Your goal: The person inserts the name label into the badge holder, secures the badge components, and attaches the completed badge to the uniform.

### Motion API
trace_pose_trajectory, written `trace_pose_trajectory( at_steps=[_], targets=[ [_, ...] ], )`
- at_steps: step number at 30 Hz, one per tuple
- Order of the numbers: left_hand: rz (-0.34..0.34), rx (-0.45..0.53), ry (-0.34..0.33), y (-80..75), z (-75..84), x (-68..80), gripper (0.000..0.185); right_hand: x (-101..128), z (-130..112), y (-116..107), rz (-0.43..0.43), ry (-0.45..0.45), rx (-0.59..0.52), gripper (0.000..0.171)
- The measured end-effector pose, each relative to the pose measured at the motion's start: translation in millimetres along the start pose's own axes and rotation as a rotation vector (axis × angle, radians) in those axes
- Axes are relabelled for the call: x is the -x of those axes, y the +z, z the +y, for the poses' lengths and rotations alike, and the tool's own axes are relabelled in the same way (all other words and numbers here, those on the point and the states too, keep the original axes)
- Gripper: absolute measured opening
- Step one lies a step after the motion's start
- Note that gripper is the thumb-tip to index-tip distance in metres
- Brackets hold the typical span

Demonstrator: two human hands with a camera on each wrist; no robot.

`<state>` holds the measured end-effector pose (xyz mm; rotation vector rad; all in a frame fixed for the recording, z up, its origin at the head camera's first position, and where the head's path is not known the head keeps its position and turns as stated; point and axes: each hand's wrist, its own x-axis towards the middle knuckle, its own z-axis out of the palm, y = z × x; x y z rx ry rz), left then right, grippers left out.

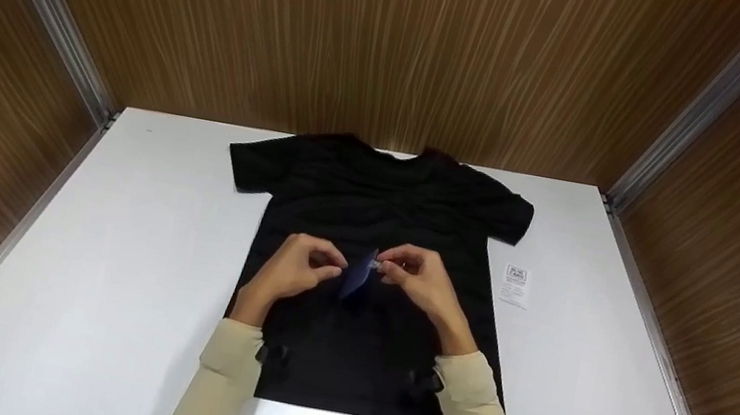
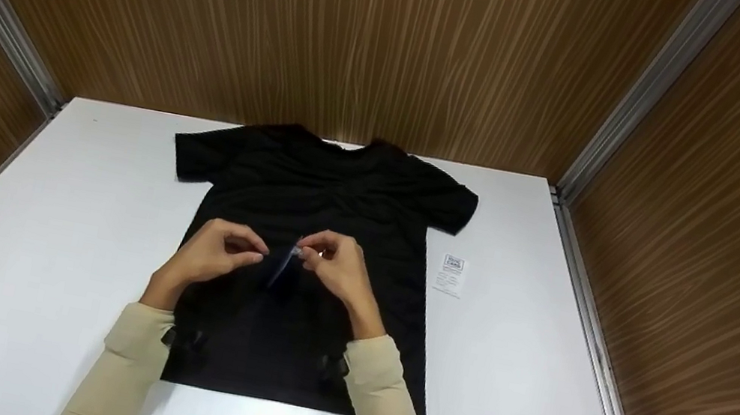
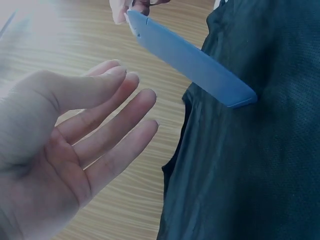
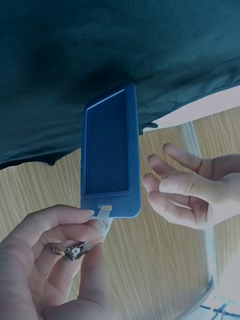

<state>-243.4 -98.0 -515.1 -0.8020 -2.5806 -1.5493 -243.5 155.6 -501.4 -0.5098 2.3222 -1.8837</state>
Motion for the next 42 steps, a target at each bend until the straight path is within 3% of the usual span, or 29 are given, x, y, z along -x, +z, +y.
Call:
trace_pose_trajectory(
  at_steps=[10, 24, 35, 42],
  targets=[
    [-0.01, 0.004, 0.013, 4.7, 7.8, -4.2, 0.007, 2, -1, -7, -0.084, 0.013, 0.065, 0.021],
    [-0.043, 0.007, 0.015, 2.9, 11.8, -12.0, 0.005, 1, -4, -8, -0.191, 0.158, 0.097, 0.018],
    [-0.07, 0.005, -0.003, 7.3, 10.7, -5.8, 0.005, 1, -1, -1, -0.17, 0.082, 0.151, 0.018],
    [-0.087, -0.012, 0.013, 11.3, 9.2, -4.2, 0.006, 2, 4, 1, -0.176, 0.089, 0.158, 0.018]
  ],
)
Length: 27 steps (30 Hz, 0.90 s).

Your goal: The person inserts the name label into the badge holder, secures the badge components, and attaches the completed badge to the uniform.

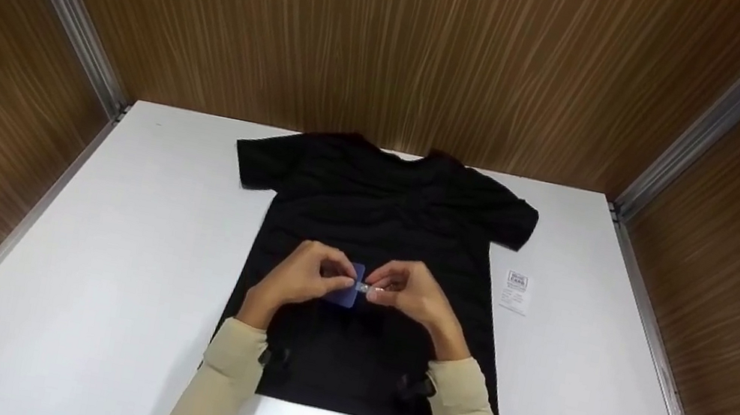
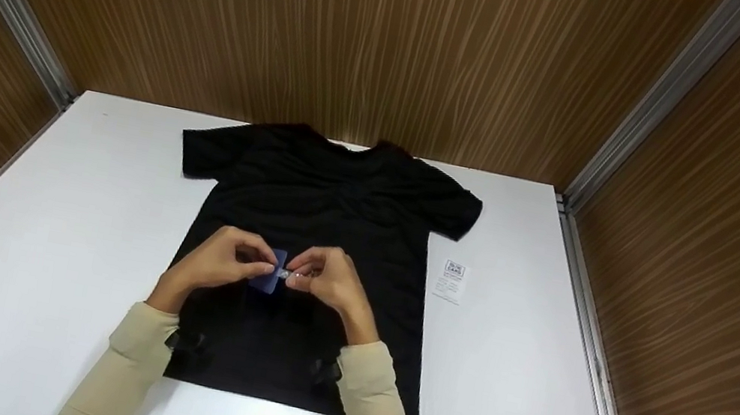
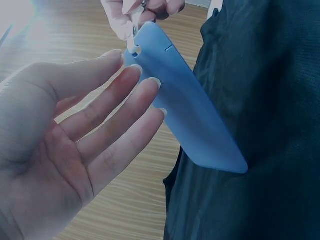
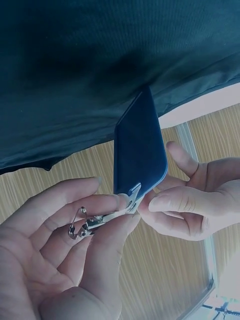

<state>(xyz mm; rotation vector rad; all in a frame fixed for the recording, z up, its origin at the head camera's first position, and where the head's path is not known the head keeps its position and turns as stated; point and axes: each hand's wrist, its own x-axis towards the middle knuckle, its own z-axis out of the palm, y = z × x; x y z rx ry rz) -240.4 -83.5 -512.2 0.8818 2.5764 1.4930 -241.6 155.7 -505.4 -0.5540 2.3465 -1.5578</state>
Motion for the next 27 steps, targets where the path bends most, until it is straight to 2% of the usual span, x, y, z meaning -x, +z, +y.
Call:
trace_pose_trajectory(
  at_steps=[12, 18, 27],
  targets=[
    [-0.027, 0.023, 0.019, 6.7, 0.5, -0.7, 0.006, 3.0, -0.1, -0.7, 0.046, 0.102, 0.077, 0.01],
    [-0.029, 0.018, -0.005, 5.2, 1.1, 4.8, 0.005, 1.7, -1.2, 4.0, 0.021, 0.106, 0.105, 0.007],
    [-0.05, 0.001, 0.016, 7.8, 1.0, 1.1, 0.007, 4.4, -0.8, 2.4, 0.03, 0.103, 0.107, 0.007]
  ],
)
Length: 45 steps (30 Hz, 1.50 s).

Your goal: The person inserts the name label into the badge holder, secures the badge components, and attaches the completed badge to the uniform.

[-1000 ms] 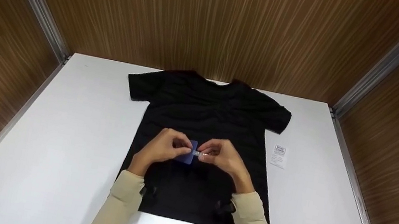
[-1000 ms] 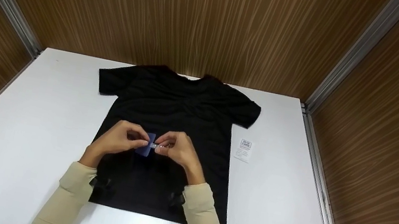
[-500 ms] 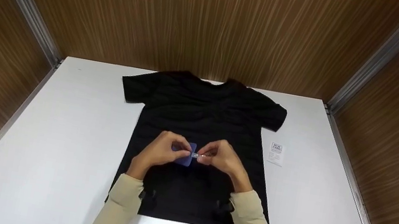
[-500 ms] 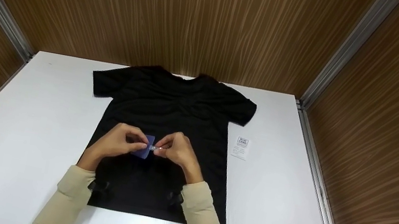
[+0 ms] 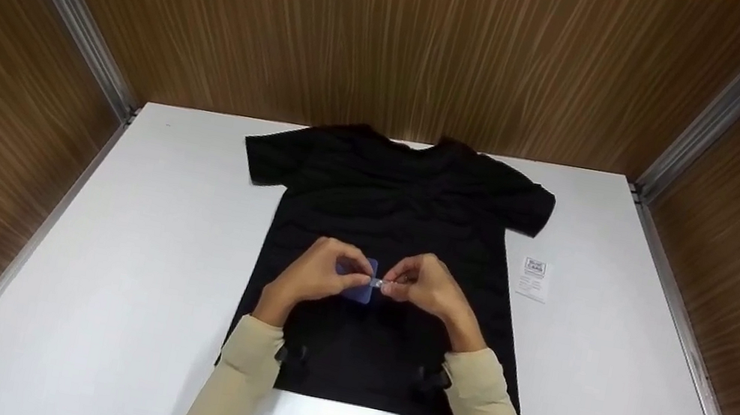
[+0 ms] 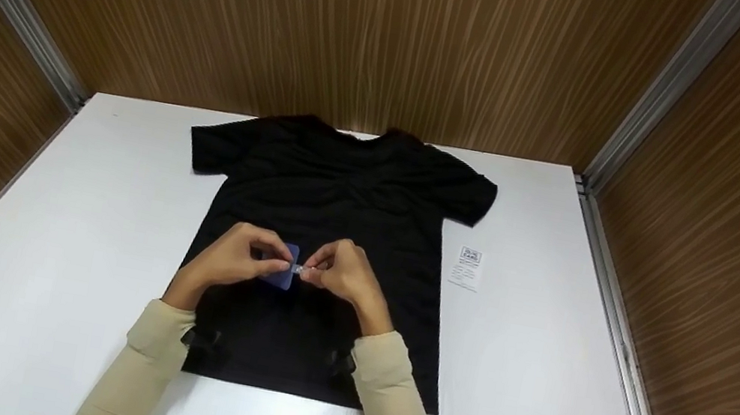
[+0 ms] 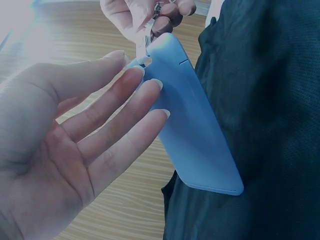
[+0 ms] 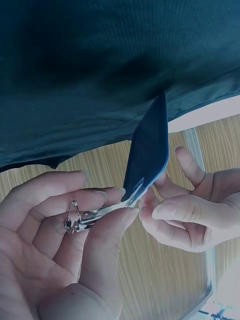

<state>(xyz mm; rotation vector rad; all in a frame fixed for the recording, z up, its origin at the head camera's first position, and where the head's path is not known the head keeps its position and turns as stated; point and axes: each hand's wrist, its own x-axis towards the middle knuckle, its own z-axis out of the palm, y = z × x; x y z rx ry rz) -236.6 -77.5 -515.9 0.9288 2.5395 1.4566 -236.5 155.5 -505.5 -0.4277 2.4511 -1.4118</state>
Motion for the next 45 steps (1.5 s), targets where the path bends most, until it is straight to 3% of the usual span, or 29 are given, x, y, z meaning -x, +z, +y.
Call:
trace_pose_trajectory(
  at_steps=[14, 25, 45],
  targets=[
    [0.0, 0.004, 0.018, 4.7, 3.1, -5.8, 0.007, 2, -2, -6, -0.026, 0.015, -0.004, 0.005],
    [0.048, -0.005, 0.001, 8.4, 5.3, -5.3, 0.011, 3, -5, -4, -0.044, -0.014, 0.0, 0.007],
    [0.046, -0.03, -0.027, 7.1, 3.2, -3.1, 0.014, -1, 0, 3, -0.074, -0.03, -0.102, 0.01]
  ],
)
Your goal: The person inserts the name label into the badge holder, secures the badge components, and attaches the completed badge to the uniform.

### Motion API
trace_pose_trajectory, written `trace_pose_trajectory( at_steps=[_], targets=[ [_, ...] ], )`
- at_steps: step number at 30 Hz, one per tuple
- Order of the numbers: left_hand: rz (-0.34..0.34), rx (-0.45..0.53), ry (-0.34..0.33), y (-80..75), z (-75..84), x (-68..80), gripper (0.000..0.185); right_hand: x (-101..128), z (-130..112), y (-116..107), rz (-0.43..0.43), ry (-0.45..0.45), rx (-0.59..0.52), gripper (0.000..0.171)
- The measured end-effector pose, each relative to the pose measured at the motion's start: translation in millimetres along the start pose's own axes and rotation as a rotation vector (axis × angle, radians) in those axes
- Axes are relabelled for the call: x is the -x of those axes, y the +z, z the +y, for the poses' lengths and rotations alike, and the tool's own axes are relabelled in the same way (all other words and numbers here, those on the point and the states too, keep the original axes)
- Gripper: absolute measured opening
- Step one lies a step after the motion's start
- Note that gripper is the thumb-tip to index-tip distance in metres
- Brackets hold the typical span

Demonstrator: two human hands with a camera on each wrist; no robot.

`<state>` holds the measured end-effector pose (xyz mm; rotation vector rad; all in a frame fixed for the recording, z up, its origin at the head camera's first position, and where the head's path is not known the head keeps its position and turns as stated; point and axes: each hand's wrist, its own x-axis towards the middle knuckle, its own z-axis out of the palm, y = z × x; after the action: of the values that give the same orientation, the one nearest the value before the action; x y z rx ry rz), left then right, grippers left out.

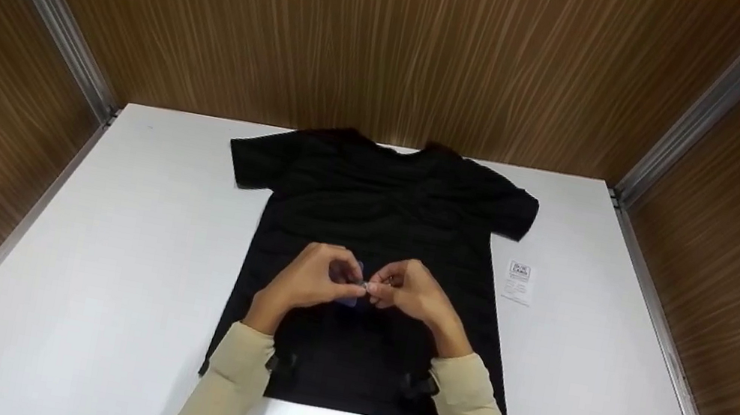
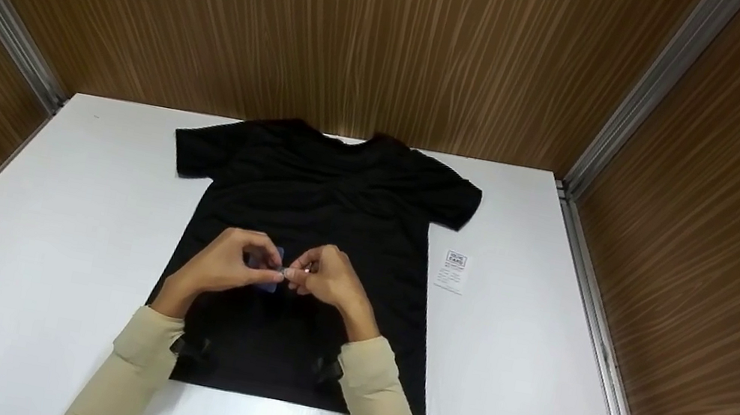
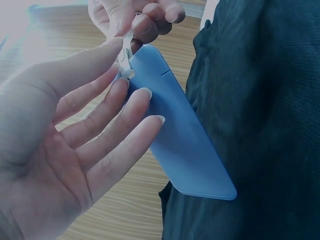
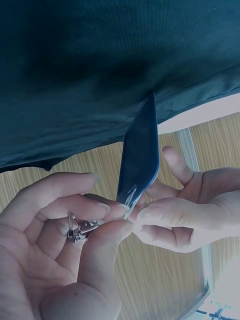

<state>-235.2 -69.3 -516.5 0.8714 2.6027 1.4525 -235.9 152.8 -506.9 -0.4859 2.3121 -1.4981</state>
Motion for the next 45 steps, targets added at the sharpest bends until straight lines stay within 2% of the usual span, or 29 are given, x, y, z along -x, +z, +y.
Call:
trace_pose_trajectory(
  at_steps=[7, 20, 28, 38, 45],
  targets=[
    [0.011, -0.016, -0.011, -0.3, -0.5, 0.2, 0.015, 0.4, -2.8, 0.9, 0.002, 0.005, -0.027, 0.011],
    [0.031, -0.029, 0.008, -0.2, -2.7, -0.1, 0.016, 0.1, -3.5, 2.0, -0.012, 0.017, -0.061, 0.015],
    [0.115, -0.025, 0.028, 0.6, -3.3, -0.3, 0.02, 0.3, -4.3, 2.0, -0.001, -0.024, -0.126, 0.016],
    [0.258, 0.0, 0.066, 0.9, -0.3, -1.8, 0.021, -2.1, -4.1, 5.1, 0.064, -0.09, -0.212, 0.021],
    [0.302, -0.039, 0.123, 2.1, 2.6, -2.9, 0.02, -2.8, -4.8, 7.8, 0.095, -0.128, -0.241, 0.023]
  ],
)
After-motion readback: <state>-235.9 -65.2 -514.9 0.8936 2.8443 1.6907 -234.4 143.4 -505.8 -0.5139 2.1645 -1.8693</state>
